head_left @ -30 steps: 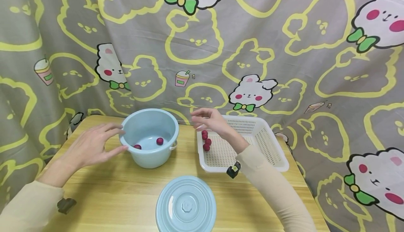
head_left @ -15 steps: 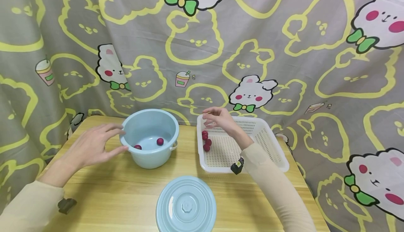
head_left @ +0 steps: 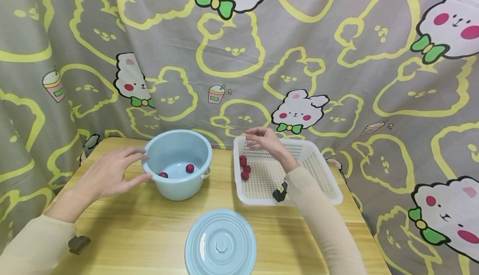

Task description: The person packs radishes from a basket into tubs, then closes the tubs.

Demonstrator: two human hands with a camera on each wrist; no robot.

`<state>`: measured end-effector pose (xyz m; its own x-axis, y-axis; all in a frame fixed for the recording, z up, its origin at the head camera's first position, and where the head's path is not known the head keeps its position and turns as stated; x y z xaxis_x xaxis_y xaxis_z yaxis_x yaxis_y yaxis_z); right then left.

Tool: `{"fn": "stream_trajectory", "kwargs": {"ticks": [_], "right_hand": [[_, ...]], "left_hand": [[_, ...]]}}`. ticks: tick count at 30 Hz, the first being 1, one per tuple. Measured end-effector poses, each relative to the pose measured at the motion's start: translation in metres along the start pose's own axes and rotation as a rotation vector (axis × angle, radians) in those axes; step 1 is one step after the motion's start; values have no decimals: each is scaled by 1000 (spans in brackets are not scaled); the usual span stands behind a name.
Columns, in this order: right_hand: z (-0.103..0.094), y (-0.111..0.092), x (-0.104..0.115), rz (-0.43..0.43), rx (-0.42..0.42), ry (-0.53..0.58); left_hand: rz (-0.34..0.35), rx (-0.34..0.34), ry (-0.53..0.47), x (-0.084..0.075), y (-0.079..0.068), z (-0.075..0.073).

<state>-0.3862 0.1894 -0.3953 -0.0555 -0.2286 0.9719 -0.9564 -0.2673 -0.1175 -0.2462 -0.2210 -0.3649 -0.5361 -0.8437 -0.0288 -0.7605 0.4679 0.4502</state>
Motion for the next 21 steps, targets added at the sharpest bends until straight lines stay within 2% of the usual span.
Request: {"fn": "stream_trajectory", "kwargs": {"ticks": [12,21], "right_hand": [[-11,13,-27,81,-33,-17],[-12,18,-41,113,-14,-70]], "left_hand": [[0,-1,-3,0,0,0],[-1,0,2,0,0,0]]}}
Point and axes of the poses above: each hand's wrist, its own y-axis towards the middle knuckle, its own z-axis out of the palm, x = y × z, the point moved 8 cm from there along y, towards the middle knuckle, and after that the axes turned 6 degrees about y, right-handed, at the moved point
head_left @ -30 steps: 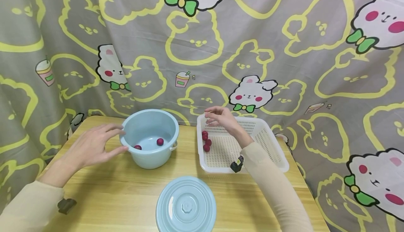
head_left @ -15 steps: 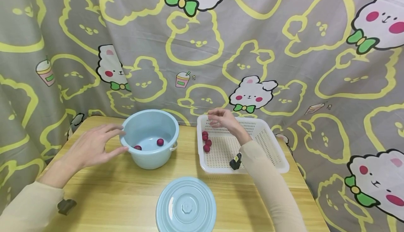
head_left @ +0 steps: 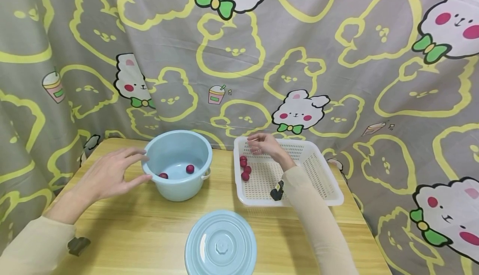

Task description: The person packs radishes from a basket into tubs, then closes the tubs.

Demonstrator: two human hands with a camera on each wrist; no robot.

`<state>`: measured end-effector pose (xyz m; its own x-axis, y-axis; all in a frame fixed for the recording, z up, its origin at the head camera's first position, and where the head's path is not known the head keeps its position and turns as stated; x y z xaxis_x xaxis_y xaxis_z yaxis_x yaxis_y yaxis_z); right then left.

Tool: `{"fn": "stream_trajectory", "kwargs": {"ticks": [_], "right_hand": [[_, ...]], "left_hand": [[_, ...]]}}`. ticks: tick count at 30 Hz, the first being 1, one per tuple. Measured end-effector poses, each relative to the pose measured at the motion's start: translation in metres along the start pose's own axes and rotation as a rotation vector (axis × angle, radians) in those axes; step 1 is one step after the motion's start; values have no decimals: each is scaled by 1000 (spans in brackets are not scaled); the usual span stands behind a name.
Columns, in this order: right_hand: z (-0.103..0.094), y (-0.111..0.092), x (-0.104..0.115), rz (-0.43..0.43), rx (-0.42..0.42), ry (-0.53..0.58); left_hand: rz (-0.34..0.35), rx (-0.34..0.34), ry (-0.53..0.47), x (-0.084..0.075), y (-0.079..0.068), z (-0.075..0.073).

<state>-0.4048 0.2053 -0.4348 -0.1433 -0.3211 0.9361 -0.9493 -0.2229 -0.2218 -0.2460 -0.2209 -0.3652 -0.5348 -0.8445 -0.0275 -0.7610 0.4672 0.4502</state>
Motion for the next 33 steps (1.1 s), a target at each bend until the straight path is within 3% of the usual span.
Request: {"fn": "stream_trajectory", "kwargs": {"ticks": [13,33], "right_hand": [[7,3,-11,25,83,-150],[13,9,-35,122,162,-176]], "left_hand": [[0,-1,-7,0,0,0],[-4,3,-4,1,0,0]]}}
Point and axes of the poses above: each hand's wrist, its own y-axis towards the middle knuckle, its own z-axis out of the palm, x = y × z, the point moved 8 cm from there along y, towards the middle knuckle, and after that the axes turned 6 degrees about y, right-handed, at the moved point
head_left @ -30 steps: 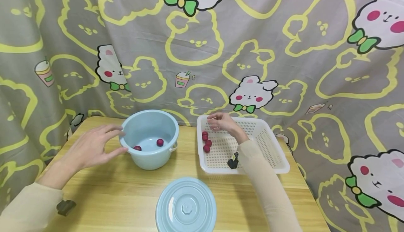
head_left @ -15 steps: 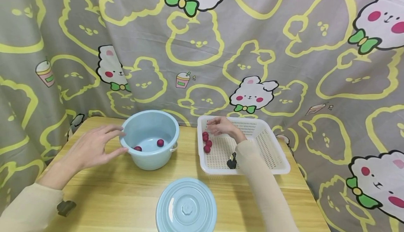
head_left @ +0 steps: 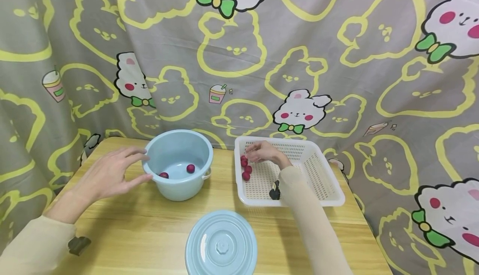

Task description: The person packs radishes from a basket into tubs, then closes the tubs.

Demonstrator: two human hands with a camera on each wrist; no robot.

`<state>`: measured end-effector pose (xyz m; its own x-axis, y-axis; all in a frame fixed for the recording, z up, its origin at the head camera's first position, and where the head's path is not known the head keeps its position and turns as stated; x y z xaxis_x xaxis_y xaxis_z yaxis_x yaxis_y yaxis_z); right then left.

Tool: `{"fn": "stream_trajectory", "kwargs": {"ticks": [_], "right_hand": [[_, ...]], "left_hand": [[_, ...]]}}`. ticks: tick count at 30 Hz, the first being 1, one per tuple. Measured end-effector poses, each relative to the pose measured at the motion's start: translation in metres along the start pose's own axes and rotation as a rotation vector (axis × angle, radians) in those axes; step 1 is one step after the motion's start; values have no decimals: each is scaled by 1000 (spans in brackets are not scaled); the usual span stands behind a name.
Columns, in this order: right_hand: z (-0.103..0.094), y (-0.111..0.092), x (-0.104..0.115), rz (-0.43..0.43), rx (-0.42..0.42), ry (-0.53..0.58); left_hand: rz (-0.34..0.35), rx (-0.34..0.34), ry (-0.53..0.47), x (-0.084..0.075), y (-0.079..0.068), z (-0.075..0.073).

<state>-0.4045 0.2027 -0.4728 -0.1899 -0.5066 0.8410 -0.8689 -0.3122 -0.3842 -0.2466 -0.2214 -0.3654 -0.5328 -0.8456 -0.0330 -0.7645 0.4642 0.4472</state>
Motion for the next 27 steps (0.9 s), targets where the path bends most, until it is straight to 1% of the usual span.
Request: {"fn": "stream_trajectory", "kwargs": {"ticks": [10,17,22,27], "right_hand": [[7,5,-9,17,31,18],[9,5,-9,9,41,-4],[10,5,-10,21,39,-42],[11,6,-11,42,40,-34]], "left_hand": [[5,-7,3,0,1,1],[3,-2,2,0,0,0],[7,-12,1,0,0,0],[5,-12,-1,0,0,1]]}}
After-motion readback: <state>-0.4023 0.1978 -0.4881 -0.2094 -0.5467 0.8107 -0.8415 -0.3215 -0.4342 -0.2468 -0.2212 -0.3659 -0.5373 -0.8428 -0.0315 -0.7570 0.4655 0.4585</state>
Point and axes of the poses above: each hand's wrist, its own y-axis towards the middle knuckle, its own z-axis out of the palm, x = y × z, the point moved 8 cm from there along y, towards the middle knuckle, and after that the axes turned 6 degrees about y, right-handed, at the moved point
